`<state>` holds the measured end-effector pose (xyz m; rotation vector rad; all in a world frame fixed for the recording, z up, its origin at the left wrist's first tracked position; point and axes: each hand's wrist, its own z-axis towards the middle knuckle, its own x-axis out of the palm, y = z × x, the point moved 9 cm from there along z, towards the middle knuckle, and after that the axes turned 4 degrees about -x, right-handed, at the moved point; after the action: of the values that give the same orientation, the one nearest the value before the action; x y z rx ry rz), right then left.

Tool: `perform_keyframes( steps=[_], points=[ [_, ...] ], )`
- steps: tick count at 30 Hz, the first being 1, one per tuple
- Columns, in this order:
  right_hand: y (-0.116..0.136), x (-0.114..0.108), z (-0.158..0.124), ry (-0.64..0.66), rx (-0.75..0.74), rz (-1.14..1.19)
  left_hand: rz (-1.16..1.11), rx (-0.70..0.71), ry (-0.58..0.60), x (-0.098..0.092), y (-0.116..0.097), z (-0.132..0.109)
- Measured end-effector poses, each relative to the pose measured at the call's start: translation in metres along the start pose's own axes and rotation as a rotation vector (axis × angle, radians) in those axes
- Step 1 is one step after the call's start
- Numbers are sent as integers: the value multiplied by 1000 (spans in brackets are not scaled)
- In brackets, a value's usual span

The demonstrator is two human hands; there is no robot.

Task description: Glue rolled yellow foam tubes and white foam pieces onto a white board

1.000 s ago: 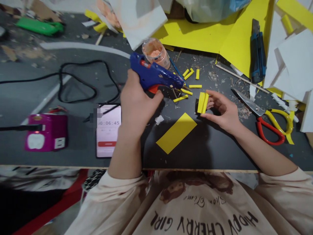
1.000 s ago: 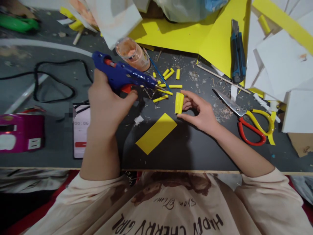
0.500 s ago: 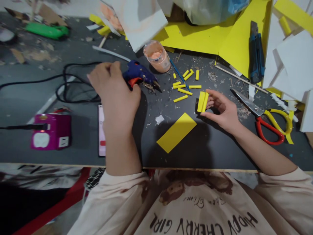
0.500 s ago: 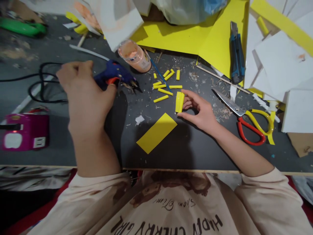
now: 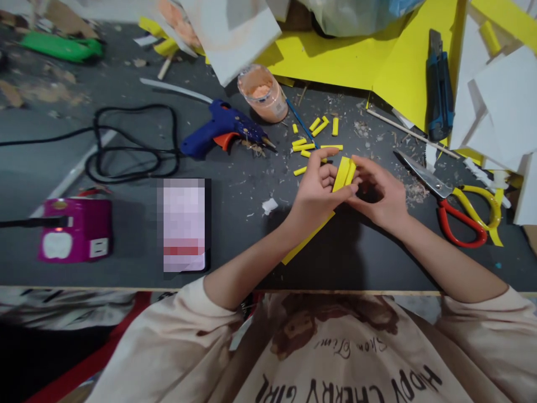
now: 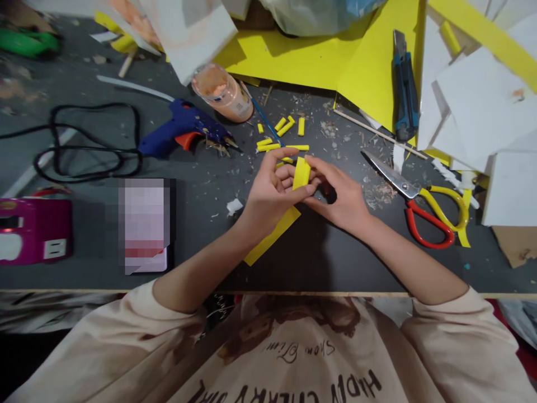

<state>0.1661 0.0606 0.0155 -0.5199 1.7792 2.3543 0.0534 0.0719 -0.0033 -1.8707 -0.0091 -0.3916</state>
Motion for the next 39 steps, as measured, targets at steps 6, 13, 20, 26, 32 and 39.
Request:
perform_keyframes(
  steps=[6,13,20,26,32,39],
  points=[
    [8,5,4,53,-47,-29,114,80,-54,-15,-7,5],
    [-10,8,7,121,171,173,652,335,-20,-15,-40,-9],
    [-8,14,7,207,250,271,704,273,145,-4,-52,-12],
    [-14,10,0,-40,330,531,142,23,28,-12,-16,-1],
    [-12,10,1,-69,336,475,64,57,-4,-13,-6,-5],
    [-5,7,3,-50,308,371,71,73,8,-18,-5,-2]
  ],
)
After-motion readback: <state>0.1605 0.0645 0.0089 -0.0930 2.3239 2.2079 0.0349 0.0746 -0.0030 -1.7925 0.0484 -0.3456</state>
